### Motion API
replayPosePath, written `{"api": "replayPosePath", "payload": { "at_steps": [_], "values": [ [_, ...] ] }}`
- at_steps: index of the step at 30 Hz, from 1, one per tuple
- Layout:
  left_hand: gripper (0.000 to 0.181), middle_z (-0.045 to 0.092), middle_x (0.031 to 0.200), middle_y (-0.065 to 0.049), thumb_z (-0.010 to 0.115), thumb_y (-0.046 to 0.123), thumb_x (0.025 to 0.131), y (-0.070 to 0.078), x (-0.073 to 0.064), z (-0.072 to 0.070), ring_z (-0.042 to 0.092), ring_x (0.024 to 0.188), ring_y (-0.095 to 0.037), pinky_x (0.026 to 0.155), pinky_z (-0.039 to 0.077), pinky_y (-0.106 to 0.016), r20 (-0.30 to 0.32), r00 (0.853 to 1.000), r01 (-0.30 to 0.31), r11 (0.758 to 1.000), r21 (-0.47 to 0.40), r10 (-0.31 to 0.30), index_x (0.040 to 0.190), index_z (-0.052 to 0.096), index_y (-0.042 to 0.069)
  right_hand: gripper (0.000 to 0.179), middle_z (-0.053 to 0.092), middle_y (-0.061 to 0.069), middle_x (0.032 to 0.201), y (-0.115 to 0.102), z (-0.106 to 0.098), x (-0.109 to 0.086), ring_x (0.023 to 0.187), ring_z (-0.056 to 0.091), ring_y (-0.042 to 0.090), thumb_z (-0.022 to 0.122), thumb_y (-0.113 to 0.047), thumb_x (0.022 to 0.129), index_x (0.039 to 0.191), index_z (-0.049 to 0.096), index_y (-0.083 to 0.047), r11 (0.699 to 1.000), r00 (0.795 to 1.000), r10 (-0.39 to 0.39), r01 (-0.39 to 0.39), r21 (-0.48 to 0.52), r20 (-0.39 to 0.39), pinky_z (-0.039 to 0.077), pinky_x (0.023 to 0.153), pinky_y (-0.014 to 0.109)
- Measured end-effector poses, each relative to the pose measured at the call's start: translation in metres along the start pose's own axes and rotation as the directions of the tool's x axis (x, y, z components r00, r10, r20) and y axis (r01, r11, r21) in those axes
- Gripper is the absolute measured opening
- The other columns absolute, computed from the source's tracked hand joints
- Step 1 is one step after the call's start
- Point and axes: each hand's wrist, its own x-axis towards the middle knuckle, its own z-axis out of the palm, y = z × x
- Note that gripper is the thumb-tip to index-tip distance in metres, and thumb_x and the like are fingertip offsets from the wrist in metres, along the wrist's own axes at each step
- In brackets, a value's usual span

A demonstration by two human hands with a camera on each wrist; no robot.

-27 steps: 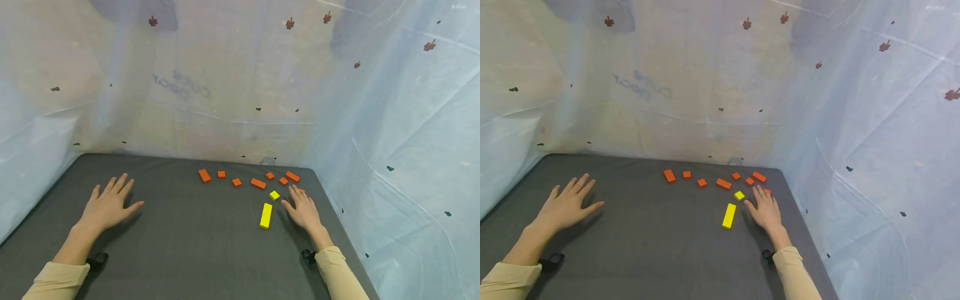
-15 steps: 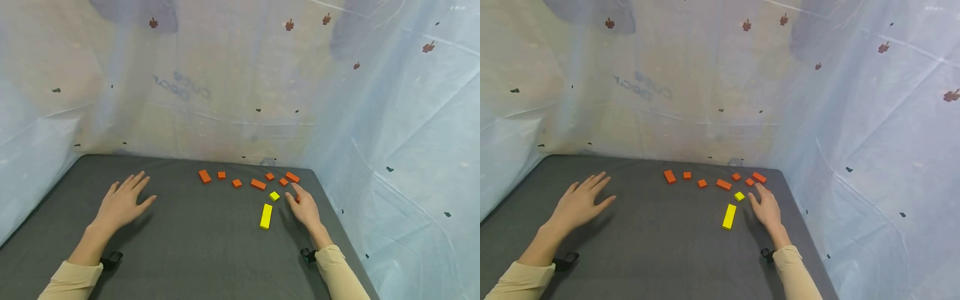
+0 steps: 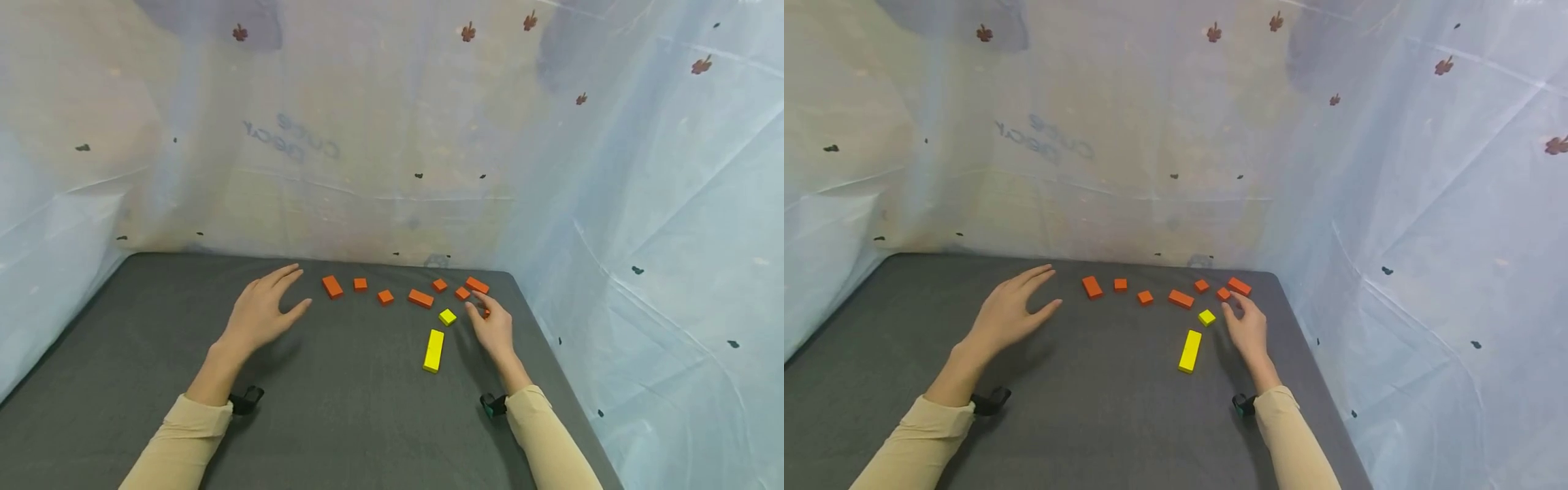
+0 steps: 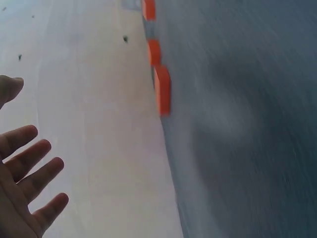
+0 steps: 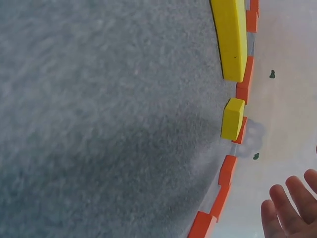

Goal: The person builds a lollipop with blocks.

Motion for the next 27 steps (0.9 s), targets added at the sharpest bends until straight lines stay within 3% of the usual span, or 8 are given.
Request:
{"api": "replayPosePath", "payload": {
  "at_steps": [8,18,22,27],
  "values": [
    [0.064,0.045,0.146,-0.002,0.066,0.047,0.087,0.041,0.025,0.027,0.047,0.129,-0.029,0.103,0.037,-0.057,0.032,0.999,-0.025,0.987,-0.156,0.03,0.142,0.048,0.018,0.045,0.061,0.009,0.129,0.005,0.009,0.008,0.105,0.064,0.027,0.066,-0.031,0.091,0.134,0.057,-0.019,0.996,0.992,0.085,-0.085,-0.005,0.093,0.056,0.08,0.044],
    [0.063,0.048,0.143,0.002,0.067,0.049,0.086,0.088,0.047,0.069,0.052,0.125,-0.024,0.099,0.043,-0.052,0.13,0.985,-0.074,0.955,-0.287,0.116,0.141,0.048,0.025,0.044,0.061,0.012,0.127,0.014,0.019,0.013,0.101,0.064,0.027,0.066,-0.025,0.091,0.132,0.059,-0.012,0.996,0.974,0.047,-0.028,-0.085,0.222,0.054,0.081,0.045],
    [0.065,0.048,0.143,0.003,0.067,0.052,0.084,0.104,0.055,0.087,0.051,0.126,-0.022,0.104,0.038,-0.055,0.215,0.965,-0.081,0.948,-0.307,0.152,0.141,0.049,0.026,0.043,0.061,0.012,0.126,0.015,0.021,0.012,0.099,0.064,0.026,0.066,-0.024,0.091,0.132,0.059,-0.011,0.993,0.962,0.032,0.001,-0.12,0.27,0.053,0.08,0.044],
    [0.069,0.046,0.145,0.003,0.065,0.056,0.084,0.122,0.063,0.108,0.046,0.13,-0.021,0.107,0.035,-0.052,0.342,0.919,-0.099,0.953,-0.285,0.197,0.143,0.046,0.026,0.04,0.063,0.011,0.121,0.013,0.025,0.013,0.096,0.064,0.024,0.068,-0.023,0.09,0.127,0.063,-0.011,0.986,0.95,0.005,0.047,-0.158,0.313,0.054,0.078,0.041]
  ]
}}
